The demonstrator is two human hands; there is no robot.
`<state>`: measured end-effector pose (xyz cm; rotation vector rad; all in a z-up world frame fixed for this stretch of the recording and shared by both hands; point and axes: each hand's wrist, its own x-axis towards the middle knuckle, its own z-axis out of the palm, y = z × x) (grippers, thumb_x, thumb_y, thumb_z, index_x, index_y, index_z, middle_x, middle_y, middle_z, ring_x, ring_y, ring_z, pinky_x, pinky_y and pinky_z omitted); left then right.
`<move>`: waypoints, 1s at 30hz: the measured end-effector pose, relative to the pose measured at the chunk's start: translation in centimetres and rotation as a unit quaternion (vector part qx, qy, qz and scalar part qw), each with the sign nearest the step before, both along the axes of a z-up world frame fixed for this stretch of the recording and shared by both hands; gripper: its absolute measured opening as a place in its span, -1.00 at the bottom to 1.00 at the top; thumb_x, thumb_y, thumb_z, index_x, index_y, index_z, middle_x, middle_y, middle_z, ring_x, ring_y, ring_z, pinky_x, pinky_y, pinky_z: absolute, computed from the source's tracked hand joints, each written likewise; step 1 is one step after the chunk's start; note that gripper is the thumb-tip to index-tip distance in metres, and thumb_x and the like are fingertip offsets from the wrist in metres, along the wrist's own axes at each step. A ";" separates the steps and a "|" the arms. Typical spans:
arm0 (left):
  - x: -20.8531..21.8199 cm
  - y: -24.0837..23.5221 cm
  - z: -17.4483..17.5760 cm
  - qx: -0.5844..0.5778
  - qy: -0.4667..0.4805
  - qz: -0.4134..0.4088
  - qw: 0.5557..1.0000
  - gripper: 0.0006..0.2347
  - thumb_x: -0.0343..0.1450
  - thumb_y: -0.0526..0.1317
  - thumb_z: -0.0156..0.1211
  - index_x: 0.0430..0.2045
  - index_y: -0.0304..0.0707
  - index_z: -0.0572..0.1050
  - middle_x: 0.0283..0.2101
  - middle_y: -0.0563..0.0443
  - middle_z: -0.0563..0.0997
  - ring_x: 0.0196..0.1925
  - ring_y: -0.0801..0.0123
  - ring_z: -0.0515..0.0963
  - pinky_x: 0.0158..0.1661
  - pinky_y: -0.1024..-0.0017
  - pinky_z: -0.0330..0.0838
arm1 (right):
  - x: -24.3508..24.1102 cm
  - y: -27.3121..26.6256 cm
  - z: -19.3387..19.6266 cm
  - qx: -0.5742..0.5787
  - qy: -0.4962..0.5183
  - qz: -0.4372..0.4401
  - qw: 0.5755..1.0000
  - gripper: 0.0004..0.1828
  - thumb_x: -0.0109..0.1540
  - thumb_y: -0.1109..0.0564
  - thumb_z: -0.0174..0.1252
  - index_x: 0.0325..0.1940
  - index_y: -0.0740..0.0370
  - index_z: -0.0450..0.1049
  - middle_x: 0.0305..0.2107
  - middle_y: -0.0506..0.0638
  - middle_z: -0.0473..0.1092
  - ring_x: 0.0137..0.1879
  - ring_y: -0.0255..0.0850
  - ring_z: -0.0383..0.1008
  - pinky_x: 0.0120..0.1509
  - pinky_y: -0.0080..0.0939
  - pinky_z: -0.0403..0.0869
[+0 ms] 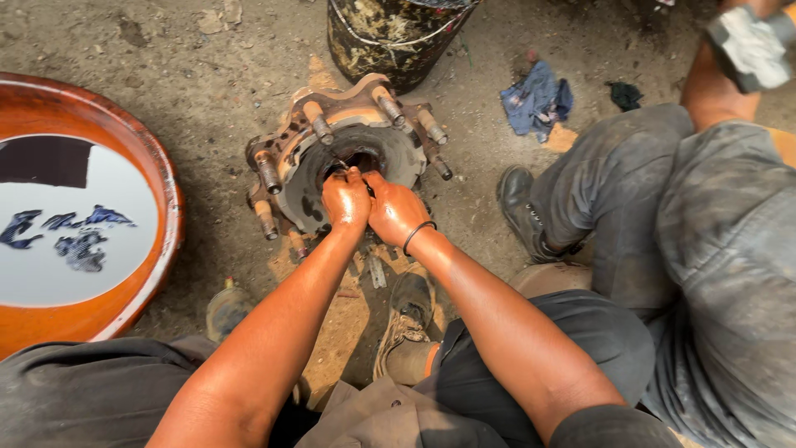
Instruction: The person uses a small metal tool to scrape and clean the inner surface of a greasy mechanical hub. The person repeatedly scrapes the interior and occasionally wipes the tool on the part or nearby surfaces.
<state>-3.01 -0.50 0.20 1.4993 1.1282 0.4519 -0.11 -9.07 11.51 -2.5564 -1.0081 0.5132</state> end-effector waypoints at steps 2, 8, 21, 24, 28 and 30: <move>-0.3 0.4 -0.9 0.006 -0.011 -0.002 1.000 -0.73 0.44 -0.14 0.17 -0.43 -0.48 0.59 -0.38 -0.42 0.65 -0.28 -0.23 0.66 -0.23 0.04 0.47 | -0.6 0.3 -0.2 -0.055 0.020 -0.012 0.998 -0.61 0.28 0.09 0.02 0.19 0.21 0.33 -0.37 0.41 0.50 -0.19 0.39 0.51 -0.12 0.37 0.42; 3.4 -0.7 -1.2 -0.098 -0.069 -0.160 0.980 -0.76 0.41 -0.17 0.19 -0.48 -0.47 0.58 -0.45 -0.43 0.64 -0.33 -0.25 0.63 -0.28 0.08 0.46 | 0.9 -1.6 -0.3 -0.033 0.022 -0.112 0.993 -0.58 0.25 0.17 0.00 0.19 0.26 0.32 -0.34 0.45 0.49 -0.14 0.41 0.50 -0.07 0.34 0.43; 2.6 0.0 -0.1 0.006 -0.064 -0.064 0.996 -0.75 0.39 -0.15 0.20 -0.47 -0.45 0.61 -0.38 -0.40 0.65 -0.32 -0.20 0.65 -0.27 0.05 0.50 | 1.3 -0.7 0.4 -0.051 0.074 -0.102 0.991 -0.53 0.25 0.18 -0.01 0.26 0.27 0.32 -0.22 0.47 0.48 -0.04 0.38 0.51 0.07 0.22 0.43; 3.9 -1.0 0.5 -0.142 -0.040 -0.116 0.982 -0.73 0.38 -0.14 0.20 -0.55 -0.47 0.60 -0.43 -0.40 0.65 -0.32 -0.20 0.67 -0.29 0.04 0.49 | 2.2 -1.8 0.9 -0.016 0.089 -0.117 0.989 -0.62 0.23 0.18 0.00 0.12 0.32 0.35 -0.22 0.43 0.48 -0.05 0.34 0.52 0.02 0.17 0.44; 3.4 -1.2 1.4 -0.053 0.008 -0.067 0.996 -0.72 0.35 -0.11 0.23 -0.59 -0.43 0.61 -0.47 -0.37 0.65 -0.37 -0.16 0.67 -0.25 0.11 0.49 | 3.3 -1.7 0.1 0.035 0.072 -0.063 0.995 -0.63 0.19 0.21 0.03 0.08 0.34 0.38 -0.22 0.44 0.47 -0.02 0.35 0.50 0.02 0.15 0.44; 3.2 -1.5 1.4 -0.055 0.013 -0.049 0.997 -0.73 0.35 -0.12 0.24 -0.61 -0.43 0.60 -0.49 -0.34 0.64 -0.40 -0.11 0.66 -0.27 0.12 0.48 | 3.7 -2.1 -0.3 0.045 0.075 -0.047 0.995 -0.64 0.20 0.21 0.05 0.08 0.35 0.37 -0.21 0.44 0.47 0.00 0.36 0.49 0.02 0.15 0.44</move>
